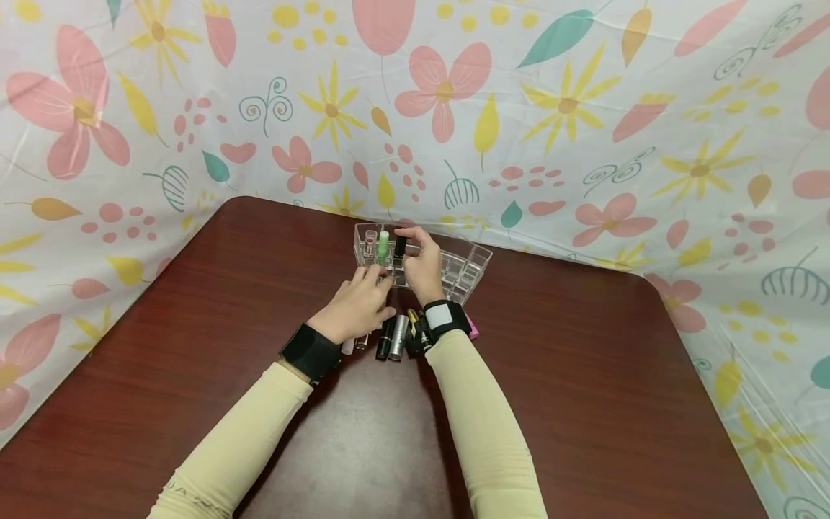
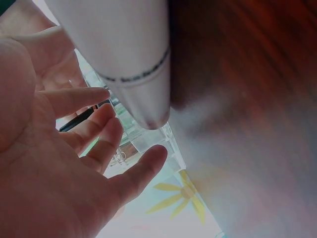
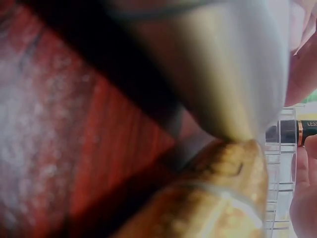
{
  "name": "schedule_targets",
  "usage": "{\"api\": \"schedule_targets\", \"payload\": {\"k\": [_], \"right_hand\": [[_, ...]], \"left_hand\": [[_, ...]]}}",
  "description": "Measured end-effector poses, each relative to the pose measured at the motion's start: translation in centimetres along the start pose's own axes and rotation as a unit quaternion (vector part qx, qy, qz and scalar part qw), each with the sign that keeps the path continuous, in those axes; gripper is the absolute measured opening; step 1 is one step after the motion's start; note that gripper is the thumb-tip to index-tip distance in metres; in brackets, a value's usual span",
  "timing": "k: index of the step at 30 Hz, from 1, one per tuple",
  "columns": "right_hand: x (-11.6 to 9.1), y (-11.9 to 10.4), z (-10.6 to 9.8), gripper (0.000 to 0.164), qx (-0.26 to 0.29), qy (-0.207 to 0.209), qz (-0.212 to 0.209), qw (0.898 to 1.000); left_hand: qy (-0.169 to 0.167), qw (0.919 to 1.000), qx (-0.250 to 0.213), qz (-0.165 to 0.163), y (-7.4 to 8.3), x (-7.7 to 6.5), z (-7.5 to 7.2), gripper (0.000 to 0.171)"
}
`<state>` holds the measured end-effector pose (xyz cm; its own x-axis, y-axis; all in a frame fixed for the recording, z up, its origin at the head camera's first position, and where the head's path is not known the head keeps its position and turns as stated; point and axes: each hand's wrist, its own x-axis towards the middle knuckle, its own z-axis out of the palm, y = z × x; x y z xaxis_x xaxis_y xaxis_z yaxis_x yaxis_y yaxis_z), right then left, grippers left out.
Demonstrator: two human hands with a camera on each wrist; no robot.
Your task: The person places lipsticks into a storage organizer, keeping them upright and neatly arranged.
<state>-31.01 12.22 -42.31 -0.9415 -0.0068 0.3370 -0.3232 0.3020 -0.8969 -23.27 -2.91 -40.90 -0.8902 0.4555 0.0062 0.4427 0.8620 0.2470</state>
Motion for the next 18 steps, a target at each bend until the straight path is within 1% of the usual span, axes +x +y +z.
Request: {"api": "schedule_targets", "payload": {"k": [5,10,14,18], "right_hand": [[0.1,0.0,0.0,0.06,-0.001,0.002,0.004,1.0],[0.3,-0.2,-0.1,0.063,-0.018,0.01,0.008,1.0],[0.5,-0.4,-0.5,0.064,-0.023,0.009,-0.004,1.0],[0.5,-1.0,-1.2,0.067,-0.023,-0.002,-0.016,1.0]], "left_hand": [[-0.002,1.0,-0.002,0.001,0.0,0.1,0.0,0.058],[-0.005,1.0,-0.006,0.0,-0.1,0.1,-0.1,0.059],[-0.011,0.9998,-0.014,0.001,-0.1,0.1,-0.2,0.059],[-0.015,0.9996,-0.021,0.011,-0.4,0.0,-0.3,0.06]]}}
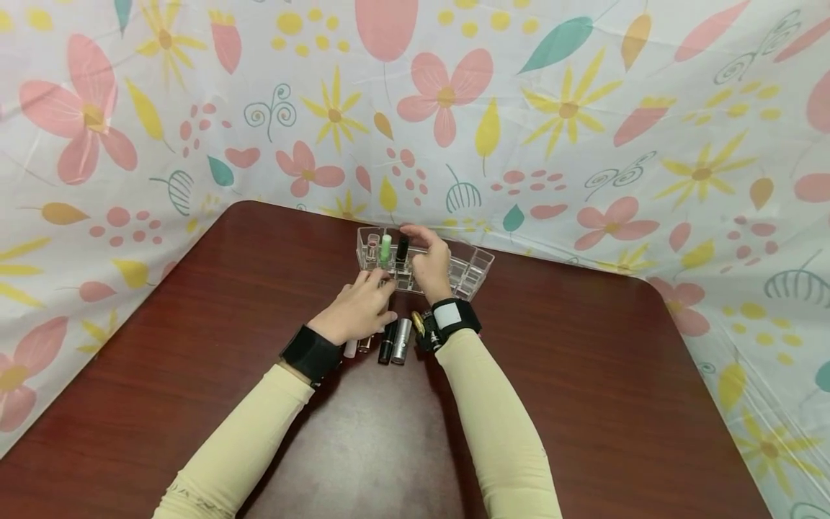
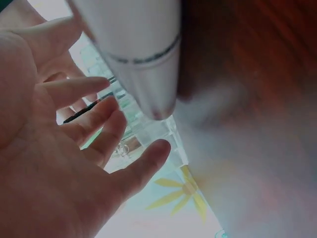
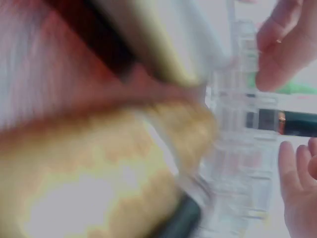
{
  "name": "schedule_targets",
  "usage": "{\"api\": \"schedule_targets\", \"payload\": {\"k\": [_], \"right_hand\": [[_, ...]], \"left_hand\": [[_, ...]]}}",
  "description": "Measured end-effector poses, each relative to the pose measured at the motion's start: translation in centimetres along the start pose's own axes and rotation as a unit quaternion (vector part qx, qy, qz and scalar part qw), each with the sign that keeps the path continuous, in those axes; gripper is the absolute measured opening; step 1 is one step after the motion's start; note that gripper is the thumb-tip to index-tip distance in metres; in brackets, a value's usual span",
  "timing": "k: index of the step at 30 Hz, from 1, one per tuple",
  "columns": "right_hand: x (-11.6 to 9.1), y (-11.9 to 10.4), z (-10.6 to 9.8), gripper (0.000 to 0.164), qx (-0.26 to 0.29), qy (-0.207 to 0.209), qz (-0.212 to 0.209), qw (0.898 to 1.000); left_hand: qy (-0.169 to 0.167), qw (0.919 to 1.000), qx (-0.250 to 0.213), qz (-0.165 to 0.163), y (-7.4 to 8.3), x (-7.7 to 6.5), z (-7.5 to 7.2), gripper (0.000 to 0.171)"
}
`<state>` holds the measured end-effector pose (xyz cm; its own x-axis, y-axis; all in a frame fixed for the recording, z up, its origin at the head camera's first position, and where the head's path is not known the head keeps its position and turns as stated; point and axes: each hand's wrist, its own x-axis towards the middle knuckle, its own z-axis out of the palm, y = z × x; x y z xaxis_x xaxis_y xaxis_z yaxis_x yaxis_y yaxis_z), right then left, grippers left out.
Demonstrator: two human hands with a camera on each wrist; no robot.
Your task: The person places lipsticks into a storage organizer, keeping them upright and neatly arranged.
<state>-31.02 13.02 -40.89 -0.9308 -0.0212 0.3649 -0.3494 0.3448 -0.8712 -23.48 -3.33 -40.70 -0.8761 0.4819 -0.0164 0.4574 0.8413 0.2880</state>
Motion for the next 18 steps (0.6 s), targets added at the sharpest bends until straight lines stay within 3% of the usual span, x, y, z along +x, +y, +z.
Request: {"api": "schedule_targets", "payload": {"k": [4,7,9,12,15,18], "right_hand": [[-0.3,-2.1,-1.5,0.063,-0.003,0.016,0.007,1.0],[-1.2,-4.9,-2.9,0.057,0.067,0.065,0.012,0.996],[-2.3,-6.8,-4.2,0.051,0.143,0.094,0.006,0.985],[-4.4,-9.2,-6.5,0.042,0.243,0.112,-0.004,0.964],[-6.1,-11.3,-8.8,0.03,0.255,0.098,-0.021,0.962],[-7.1,-13.1,-10.2,0.021,0.234,0.082,-0.042,0.968]], "left_hand": [[0.008,0.9997,-0.005,0.024,-0.2,0.1,-0.9,0.057],[0.051,0.9969,-0.019,0.057,-0.3,-0.5,-2.7,0.052],[0.101,0.9905,-0.025,0.089,-0.2,-1.2,-4.4,0.047],[0.197,0.9715,-0.032,0.128,0.6,-3.0,-7.2,0.041],[0.276,0.9478,-0.035,0.155,1.3,-4.7,-9.7,0.039],[0.328,0.9298,-0.036,0.163,1.7,-6.0,-11.3,0.038]]}}
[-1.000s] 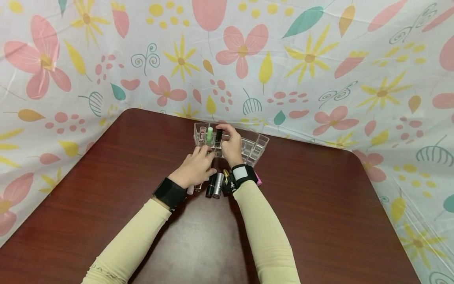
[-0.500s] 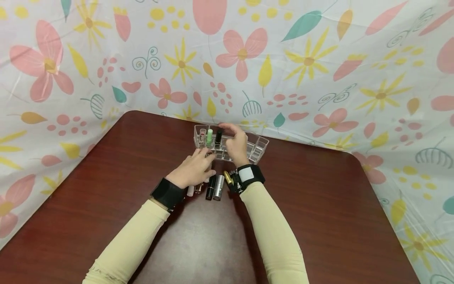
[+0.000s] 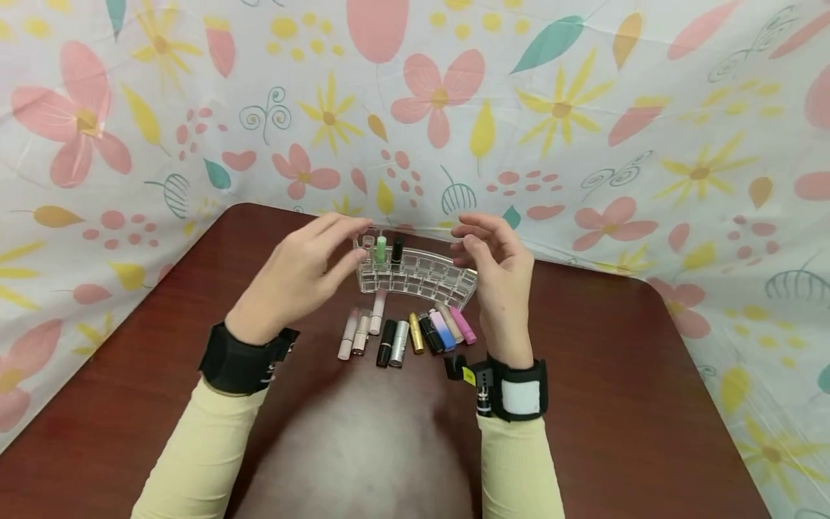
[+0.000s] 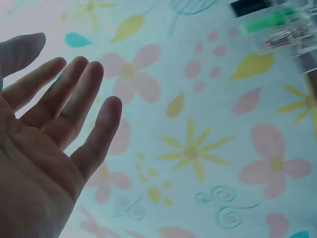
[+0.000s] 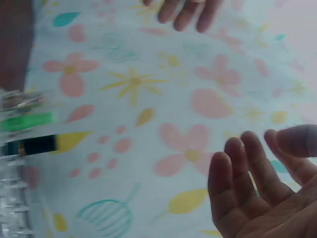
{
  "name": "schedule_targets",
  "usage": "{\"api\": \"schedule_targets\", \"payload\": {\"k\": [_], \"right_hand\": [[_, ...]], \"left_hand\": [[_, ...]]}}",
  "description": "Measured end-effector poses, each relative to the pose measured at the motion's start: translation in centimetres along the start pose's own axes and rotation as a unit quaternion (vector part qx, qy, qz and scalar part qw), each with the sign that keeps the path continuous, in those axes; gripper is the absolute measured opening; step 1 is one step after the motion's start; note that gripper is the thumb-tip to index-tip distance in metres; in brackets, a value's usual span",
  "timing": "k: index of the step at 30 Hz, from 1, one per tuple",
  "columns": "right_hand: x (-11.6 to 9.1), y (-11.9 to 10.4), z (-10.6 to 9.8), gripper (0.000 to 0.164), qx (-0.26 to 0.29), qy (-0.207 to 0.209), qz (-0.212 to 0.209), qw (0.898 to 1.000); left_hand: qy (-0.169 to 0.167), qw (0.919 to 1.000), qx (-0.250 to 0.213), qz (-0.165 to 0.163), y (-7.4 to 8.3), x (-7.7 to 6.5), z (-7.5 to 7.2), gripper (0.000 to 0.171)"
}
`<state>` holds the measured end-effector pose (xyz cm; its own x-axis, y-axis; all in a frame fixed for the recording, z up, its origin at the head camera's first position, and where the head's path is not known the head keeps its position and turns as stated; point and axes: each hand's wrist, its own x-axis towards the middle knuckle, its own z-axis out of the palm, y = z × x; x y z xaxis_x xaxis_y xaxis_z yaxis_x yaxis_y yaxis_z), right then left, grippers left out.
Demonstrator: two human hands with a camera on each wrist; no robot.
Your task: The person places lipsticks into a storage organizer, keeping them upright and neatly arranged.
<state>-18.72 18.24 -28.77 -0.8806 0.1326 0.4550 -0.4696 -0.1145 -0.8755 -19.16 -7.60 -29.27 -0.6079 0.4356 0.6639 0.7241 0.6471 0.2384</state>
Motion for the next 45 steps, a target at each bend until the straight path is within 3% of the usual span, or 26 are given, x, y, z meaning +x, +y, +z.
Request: {"api": "schedule_targets", "payload": {"k": [3,8,11,13,15,18,21,25,31,33,37,39,42,45], "right_hand": [[-0.5,-1.3,-0.2,0.023,-0.013,-0.007,-0.005,1.0],[-0.5,-1.7,-0.3,0.023,-0.055,-0.029,0.006,0.998],[-0.4,-1.6,-0.6,0.024,-0.107,-0.056,0.005,0.993],[-0.3,-1.5,-0.8,0.024,-0.168,-0.078,-0.002,0.983],[-0.4,-1.3,-1.3,0.024,-0.25,-0.103,-0.008,0.963],[-0.4,-0.8,-1.8,0.023,-0.373,-0.146,-0.001,0.916],[-0.5,-0.4,-2.1,0.025,-0.45,-0.19,0.035,0.872],[-0.4,-0.3,-2.3,0.033,-0.497,-0.221,0.091,0.834],[-0.4,0.6,-3.0,0.044,-0.56,-0.218,0.141,0.787],[-0.4,1.3,-3.1,0.047,-0.583,-0.234,0.157,0.762],[-0.3,2.7,-3.2,0.055,-0.602,-0.31,0.193,0.71],[-0.2,3.4,-3.3,0.059,-0.594,-0.345,0.207,0.697],[-0.2,4.5,-3.4,0.06,-0.573,-0.377,0.213,0.696],[-0.2,5.5,-3.5,0.053,-0.569,-0.401,0.189,0.692]], "left_hand": [[0.01,0.9999,0.006,0.005,0.3,-0.1,-0.6,0.036],[-0.006,0.9996,0.025,0.015,0.5,0.0,0.4,0.034],[-0.004,0.9992,0.033,0.024,0.9,0.1,1.0,0.033],[-0.007,0.9986,0.04,0.032,1.4,0.2,1.5,0.033],[-0.018,0.9977,0.047,0.044,2.0,0.4,2.3,0.034],[-0.053,0.9945,0.068,0.06,3.1,0.3,4.2,0.037],[-0.091,0.9903,0.085,0.062,4.1,0.1,6.1,0.039],[-0.117,0.9871,0.099,0.046,4.9,-0.3,7.8,0.04],[-0.156,0.9799,0.124,0.009,5.0,-1.2,10.4,0.041],[-0.181,0.9748,0.13,-0.012,4.7,-1.7,11.3,0.042],[-0.225,0.9635,0.138,-0.043,4.3,-2.4,12.9,0.047],[-0.238,0.9601,0.138,-0.051,4.3,-2.6,13.4,0.052],[-0.249,0.9566,0.139,-0.061,4.6,-2.9,14.2,0.061],[-0.265,0.9507,0.144,-0.074,5.0,-3.1,14.9,0.069]]}}
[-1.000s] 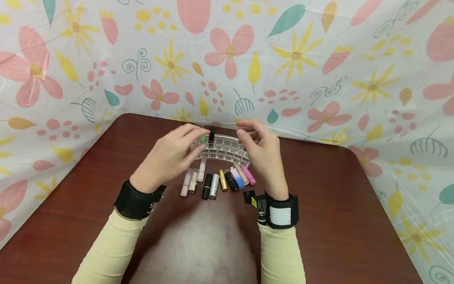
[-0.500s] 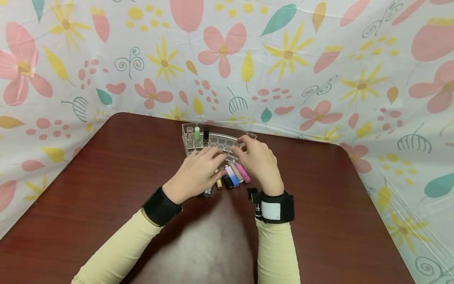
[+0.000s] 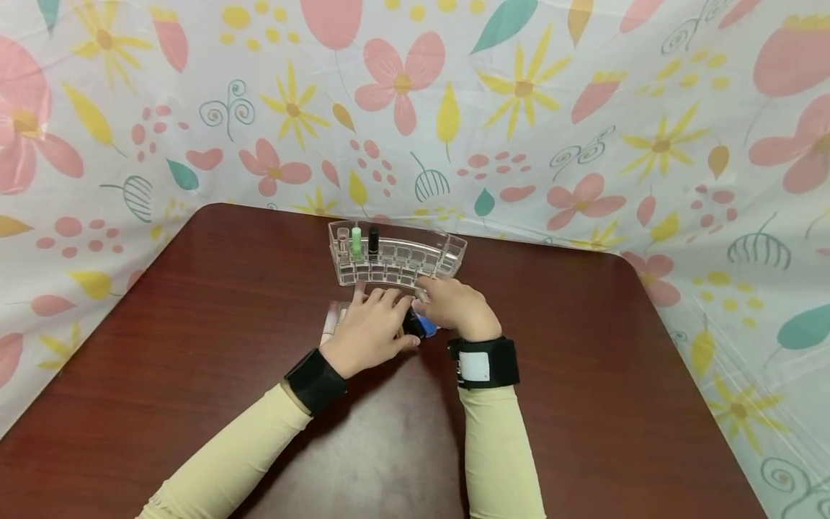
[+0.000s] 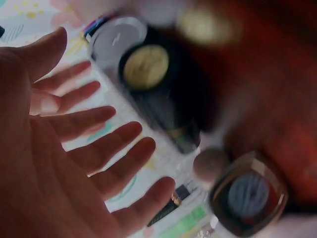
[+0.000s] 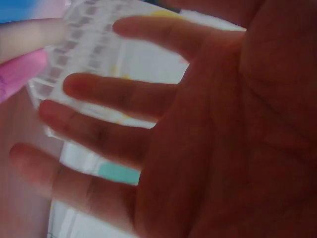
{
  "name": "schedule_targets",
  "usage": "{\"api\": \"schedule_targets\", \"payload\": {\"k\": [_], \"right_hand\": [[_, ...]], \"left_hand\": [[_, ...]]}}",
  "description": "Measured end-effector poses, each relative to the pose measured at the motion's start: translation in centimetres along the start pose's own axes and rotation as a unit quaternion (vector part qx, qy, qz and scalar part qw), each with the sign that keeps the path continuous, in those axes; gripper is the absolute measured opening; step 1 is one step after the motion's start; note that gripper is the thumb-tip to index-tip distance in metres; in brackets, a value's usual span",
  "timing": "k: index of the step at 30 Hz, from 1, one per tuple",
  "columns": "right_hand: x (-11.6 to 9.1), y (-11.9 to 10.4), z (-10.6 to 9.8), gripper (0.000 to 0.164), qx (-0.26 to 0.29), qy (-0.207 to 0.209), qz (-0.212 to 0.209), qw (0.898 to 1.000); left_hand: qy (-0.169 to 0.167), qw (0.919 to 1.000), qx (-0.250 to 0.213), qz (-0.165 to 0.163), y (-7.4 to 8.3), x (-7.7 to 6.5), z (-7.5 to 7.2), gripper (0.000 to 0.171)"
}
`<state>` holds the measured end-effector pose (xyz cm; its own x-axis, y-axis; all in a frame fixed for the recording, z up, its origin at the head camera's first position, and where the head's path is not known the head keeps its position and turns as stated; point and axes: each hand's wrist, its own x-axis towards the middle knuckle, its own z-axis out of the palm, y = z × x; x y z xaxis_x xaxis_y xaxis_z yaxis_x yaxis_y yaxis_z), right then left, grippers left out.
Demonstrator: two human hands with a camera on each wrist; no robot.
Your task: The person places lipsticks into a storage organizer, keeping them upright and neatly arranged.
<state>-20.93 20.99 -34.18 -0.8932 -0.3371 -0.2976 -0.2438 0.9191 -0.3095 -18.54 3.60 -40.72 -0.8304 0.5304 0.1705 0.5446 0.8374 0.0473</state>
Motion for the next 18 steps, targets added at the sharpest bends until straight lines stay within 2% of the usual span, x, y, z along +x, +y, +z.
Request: {"api": "schedule_targets", "payload": {"k": [4,6,9,14,18], "right_hand": [[0.9,0.0,0.6,0.042,-0.04,0.025,-0.052,0.998],[1.3,-0.1,1.0,0.039,-0.051,0.038,-0.075,0.995],[1.7,-0.4,1.4,0.035,-0.054,0.046,-0.101,0.992],[2.2,-0.1,1.5,0.034,-0.02,0.048,-0.108,0.993],[2.5,0.1,0.9,0.04,-0.009,0.071,-0.116,0.991]], "left_hand": [[-0.005,0.9998,0.004,-0.02,0.9,0.5,0.6,0.078],[0.006,0.9994,0.01,-0.034,1.4,0.7,0.8,0.082],[0.041,0.9968,0.038,-0.057,2.2,0.5,0.7,0.081],[0.126,0.9831,0.115,-0.068,4.2,-0.5,0.5,0.066],[0.162,0.9753,0.14,-0.054,5.5,-0.8,0.6,0.041]]}}
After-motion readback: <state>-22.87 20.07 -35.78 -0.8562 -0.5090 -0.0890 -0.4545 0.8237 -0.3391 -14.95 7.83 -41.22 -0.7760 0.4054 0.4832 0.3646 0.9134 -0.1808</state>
